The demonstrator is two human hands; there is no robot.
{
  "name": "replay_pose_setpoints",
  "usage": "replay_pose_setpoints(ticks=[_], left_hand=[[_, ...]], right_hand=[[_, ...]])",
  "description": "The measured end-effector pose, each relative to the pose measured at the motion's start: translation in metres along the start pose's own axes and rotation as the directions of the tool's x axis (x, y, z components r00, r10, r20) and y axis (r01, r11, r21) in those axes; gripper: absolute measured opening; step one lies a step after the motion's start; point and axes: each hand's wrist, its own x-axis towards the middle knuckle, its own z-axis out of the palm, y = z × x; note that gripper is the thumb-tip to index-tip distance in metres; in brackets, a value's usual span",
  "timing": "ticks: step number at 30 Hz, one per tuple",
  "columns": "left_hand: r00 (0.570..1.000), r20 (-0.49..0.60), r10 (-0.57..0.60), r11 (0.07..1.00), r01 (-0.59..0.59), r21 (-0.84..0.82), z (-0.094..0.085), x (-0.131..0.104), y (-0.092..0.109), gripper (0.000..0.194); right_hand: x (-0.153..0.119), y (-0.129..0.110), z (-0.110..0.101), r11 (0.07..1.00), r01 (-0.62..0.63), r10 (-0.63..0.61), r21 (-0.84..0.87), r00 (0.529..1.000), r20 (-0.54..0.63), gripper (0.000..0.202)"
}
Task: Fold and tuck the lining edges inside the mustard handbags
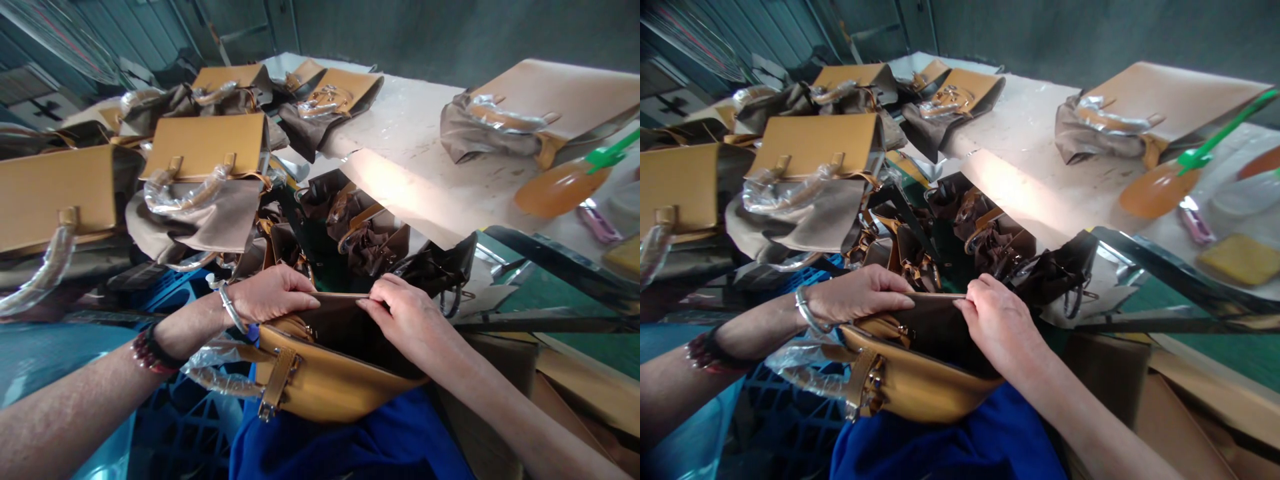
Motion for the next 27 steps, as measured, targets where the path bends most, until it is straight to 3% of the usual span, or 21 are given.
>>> replay_pose_setpoints(ticks=[5,9,12,15,17,20,23,25,27], left_hand=[[1.000,-0.005,-0.025,0.978,0.023,-0.209,-0.007,0.006,-0.016,0.028],[0.998,-0.064,0.029,0.977,-0.042,-0.210,-0.013,0.014,-0.032,0.026],[0.995,-0.081,0.056,0.975,-0.072,-0.209,-0.017,0.021,-0.040,0.027],[0.991,-0.108,0.079,0.969,-0.101,-0.224,-0.019,0.026,-0.043,0.027],[0.990,-0.115,0.083,0.965,-0.109,-0.238,-0.019,0.028,-0.043,0.027],[0.989,-0.123,0.088,0.963,-0.116,-0.243,-0.017,0.028,-0.040,0.025],[0.986,-0.128,0.106,0.964,-0.134,-0.232,-0.015,0.028,-0.037,0.023],[0.986,-0.128,0.111,0.963,-0.138,-0.230,-0.014,0.027,-0.037,0.022],[0.986,-0.129,0.104,0.962,-0.133,-0.240,-0.013,0.027,-0.037,0.023]], right_hand=[[0.010,0.003,0.004,0.999,-0.009,0.008,-0.041,1.000,-0.006,0.026],[0.017,0.005,0.006,0.993,0.047,-0.046,-0.105,0.999,0.006,0.025],[0.020,0.007,0.006,0.976,0.151,-0.155,-0.157,0.988,-0.017,0.021],[0.019,0.005,0.004,0.925,0.300,-0.316,-0.234,0.948,-0.033,0.016],[0.013,0.000,0.001,0.890,0.395,-0.398,-0.229,0.917,0.035,0.012],[0.002,-0.011,-0.003,0.872,0.485,-0.455,-0.063,0.852,0.259,0.019],[-0.003,-0.019,-0.006,0.940,0.336,-0.332,0.059,0.856,0.396,0.019],[-0.001,-0.021,-0.006,0.980,0.191,-0.194,0.051,0.881,0.431,0.017],[0.002,-0.020,-0.005,0.992,0.126,-0.110,-0.005,0.887,0.449,0.015]])
